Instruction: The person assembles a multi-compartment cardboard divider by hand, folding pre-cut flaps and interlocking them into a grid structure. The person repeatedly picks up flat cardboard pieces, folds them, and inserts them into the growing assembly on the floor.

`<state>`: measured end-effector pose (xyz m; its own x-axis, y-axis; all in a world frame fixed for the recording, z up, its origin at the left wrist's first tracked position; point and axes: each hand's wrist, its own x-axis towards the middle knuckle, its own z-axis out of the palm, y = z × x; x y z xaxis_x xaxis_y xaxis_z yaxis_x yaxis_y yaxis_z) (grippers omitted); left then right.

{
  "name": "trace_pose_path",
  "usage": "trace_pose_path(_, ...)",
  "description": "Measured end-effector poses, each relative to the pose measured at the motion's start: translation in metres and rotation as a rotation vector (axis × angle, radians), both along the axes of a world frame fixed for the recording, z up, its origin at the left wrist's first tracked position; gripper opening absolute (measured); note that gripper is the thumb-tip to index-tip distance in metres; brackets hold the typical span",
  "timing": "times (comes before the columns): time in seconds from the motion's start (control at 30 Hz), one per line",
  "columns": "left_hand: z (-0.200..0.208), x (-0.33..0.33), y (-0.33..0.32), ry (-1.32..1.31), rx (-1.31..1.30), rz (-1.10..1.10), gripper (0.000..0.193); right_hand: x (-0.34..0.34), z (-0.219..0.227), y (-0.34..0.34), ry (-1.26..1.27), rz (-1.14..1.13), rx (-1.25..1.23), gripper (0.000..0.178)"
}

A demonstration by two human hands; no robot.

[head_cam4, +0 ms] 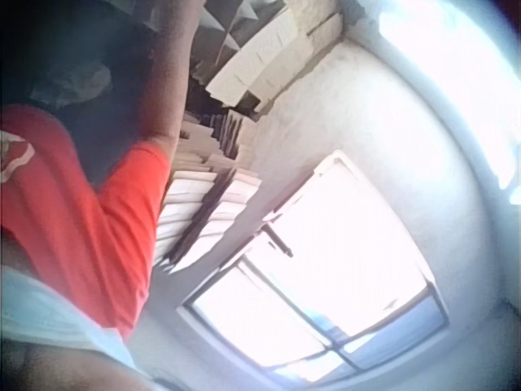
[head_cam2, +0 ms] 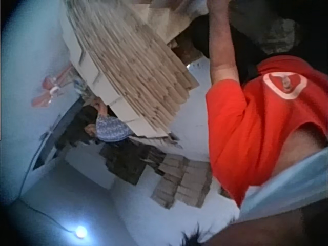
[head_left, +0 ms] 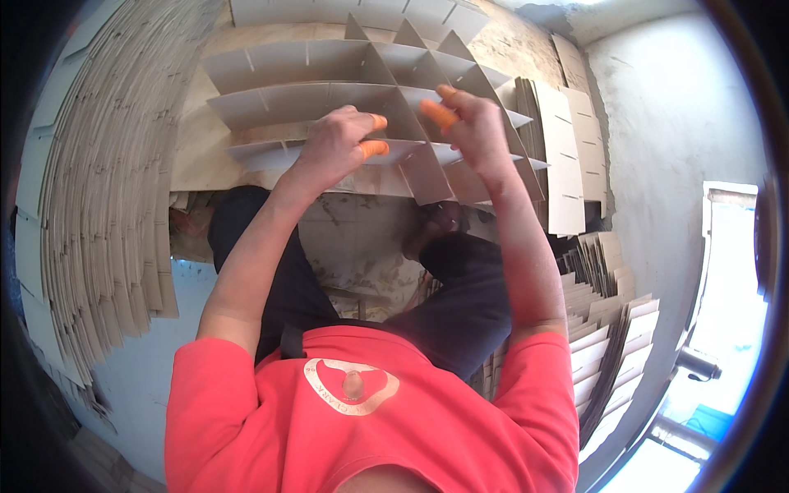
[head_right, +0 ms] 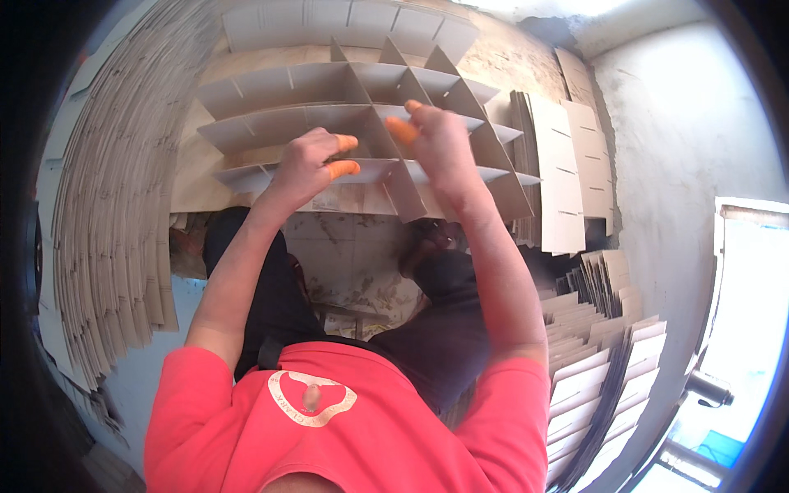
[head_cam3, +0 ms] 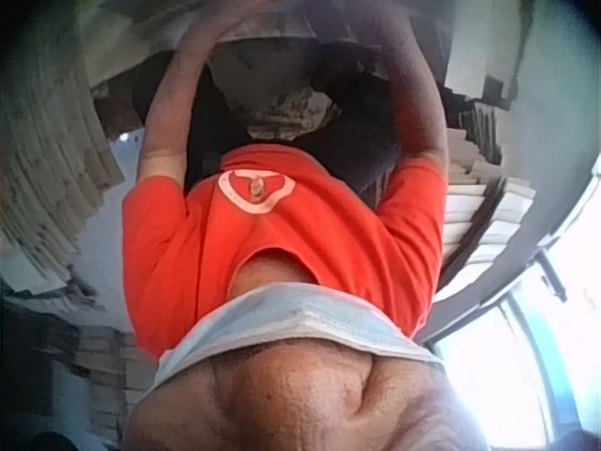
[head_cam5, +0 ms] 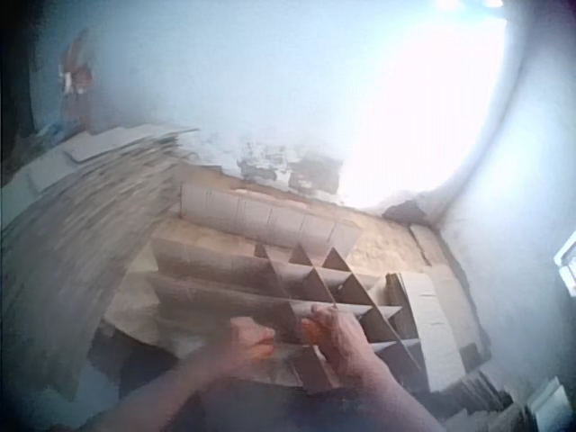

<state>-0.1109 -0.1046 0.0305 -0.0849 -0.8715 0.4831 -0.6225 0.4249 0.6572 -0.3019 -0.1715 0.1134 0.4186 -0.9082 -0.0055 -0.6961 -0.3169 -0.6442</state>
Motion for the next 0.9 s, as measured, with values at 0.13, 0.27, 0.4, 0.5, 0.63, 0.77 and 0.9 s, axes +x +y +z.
trace_pose_path(0.13,0.019,-0.015,0.007,0.545,0.187,0.002,0.030,-0.029,0.001,0.014,-1.004,0.054,0.617,0.057)
trace_pose_path(0.27,0.025,-0.041,0.002,1.192,0.258,-0.268,0.038,-0.025,-0.003,0.041,-1.295,0.183,0.885,0.074)
trace_pose_path(0.4,0.027,-0.060,0.005,1.511,0.290,-0.474,0.033,-0.026,-0.014,0.058,-1.481,0.310,1.014,0.081)
trace_pose_path(0.5,0.022,-0.065,0.009,1.533,0.342,-0.609,0.028,-0.028,-0.022,0.070,-1.519,0.312,1.098,0.085)
trace_pose_path(0.63,0.025,-0.076,0.021,1.436,0.367,-0.685,0.028,-0.032,-0.019,0.088,-1.504,0.427,1.052,0.067)
trace_pose_path(0.77,0.016,-0.083,0.026,1.476,0.462,-0.851,0.034,-0.035,-0.023,0.092,-1.399,0.472,1.125,0.090)
trace_pose_path(0.9,0.007,-0.085,0.027,1.430,0.506,-0.956,0.050,-0.022,-0.027,0.100,-1.601,0.564,1.149,0.101)
